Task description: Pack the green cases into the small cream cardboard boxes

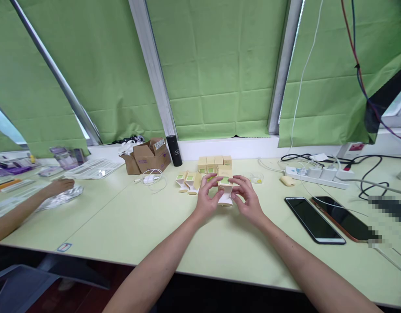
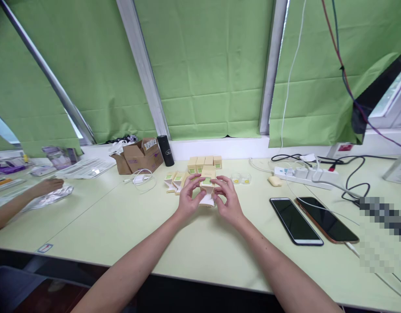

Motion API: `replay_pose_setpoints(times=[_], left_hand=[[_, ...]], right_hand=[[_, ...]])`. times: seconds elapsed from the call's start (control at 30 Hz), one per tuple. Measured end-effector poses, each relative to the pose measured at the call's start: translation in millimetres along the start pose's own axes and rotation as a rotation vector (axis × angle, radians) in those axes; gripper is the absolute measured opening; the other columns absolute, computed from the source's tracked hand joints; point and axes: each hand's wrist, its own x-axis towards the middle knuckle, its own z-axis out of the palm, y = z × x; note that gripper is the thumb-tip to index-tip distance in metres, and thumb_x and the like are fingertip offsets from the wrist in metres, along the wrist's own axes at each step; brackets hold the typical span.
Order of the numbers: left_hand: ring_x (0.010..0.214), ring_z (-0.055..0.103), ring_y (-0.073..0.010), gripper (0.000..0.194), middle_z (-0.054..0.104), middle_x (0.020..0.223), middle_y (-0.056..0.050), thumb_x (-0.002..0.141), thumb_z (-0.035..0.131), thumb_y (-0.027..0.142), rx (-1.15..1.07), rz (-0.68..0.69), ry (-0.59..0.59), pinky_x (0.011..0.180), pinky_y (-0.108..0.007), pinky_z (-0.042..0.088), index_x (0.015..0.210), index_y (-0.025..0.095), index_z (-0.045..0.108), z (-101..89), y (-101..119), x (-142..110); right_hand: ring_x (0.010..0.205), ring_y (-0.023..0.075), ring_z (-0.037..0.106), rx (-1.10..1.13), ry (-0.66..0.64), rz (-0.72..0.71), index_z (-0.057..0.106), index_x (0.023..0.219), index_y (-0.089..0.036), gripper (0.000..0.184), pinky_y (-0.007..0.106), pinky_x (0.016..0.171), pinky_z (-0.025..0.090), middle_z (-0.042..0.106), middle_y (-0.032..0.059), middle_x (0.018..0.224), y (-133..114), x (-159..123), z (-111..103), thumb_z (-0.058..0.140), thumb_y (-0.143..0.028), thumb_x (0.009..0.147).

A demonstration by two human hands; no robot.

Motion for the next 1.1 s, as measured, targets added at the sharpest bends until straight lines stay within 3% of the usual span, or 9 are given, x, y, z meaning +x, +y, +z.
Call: replay_pose_setpoints(times=[0.2,0.43,0.7,0.87,1.1], left_hand=[[0.132,0.057,-0.0278,0.033,0.052,0.141,-0.011,0.091,0.073,0.025,0.008,-0.040,0.014,0.105,-0.043,0.054,0.124,0.028,0.073,0.1,-2.1,0.4],[0.134,0.054,-0.0276,0.030,0.054,0.133,-0.010,0.089,0.072,0.021,-0.024,-0.045,0.042,0.102,-0.040,0.057,0.118,0.027,0.075,2.1,-1.4,1.5],[0.135,0.053,-0.0279,0.032,0.052,0.135,-0.011,0.091,0.074,0.029,-0.014,-0.045,0.020,0.103,-0.041,0.056,0.123,0.026,0.073,2.0,1.7,1.2],[0.138,0.049,-0.0306,0.040,0.049,0.138,-0.013,0.094,0.071,0.040,0.001,-0.004,-0.053,0.106,-0.044,0.053,0.132,0.027,0.068,-0.3,5.6,0.1],[0.151,0.033,-0.0349,0.059,0.039,0.151,-0.015,0.099,0.055,0.060,-0.030,0.034,-0.205,0.117,-0.050,0.044,0.149,0.029,0.056,-4.2,9.4,-1.5]], right_hand=[[0.094,0.0178,0.070,0.018,0.006,-0.001,0.062,0.134,-0.036,0.037,0.045,0.093,0.061,0.042,0.0094,0.145,-0.7,0.5,0.1,0.062,-0.029,0.097],[0.093,0.0181,0.069,0.021,0.004,0.011,0.062,0.133,-0.032,0.036,0.044,0.091,0.062,0.043,0.0113,0.144,-0.1,0.5,0.2,0.063,-0.033,0.097],[0.092,0.0179,0.069,0.099,0.026,0.061,0.065,0.130,-0.034,0.034,0.044,0.090,0.062,0.043,0.0094,0.144,0.9,2.0,0.3,0.066,-0.036,0.096],[0.083,0.0143,0.067,0.131,0.053,0.089,0.066,0.128,-0.033,0.035,0.040,0.085,0.062,0.046,0.0094,0.143,-0.1,4.4,0.1,0.069,-0.041,0.094],[0.083,0.0153,0.069,0.133,0.112,0.126,0.067,0.126,-0.030,0.037,0.038,0.080,0.063,0.050,0.0101,0.143,-1.3,7.5,-1.2,0.071,-0.043,0.091]])
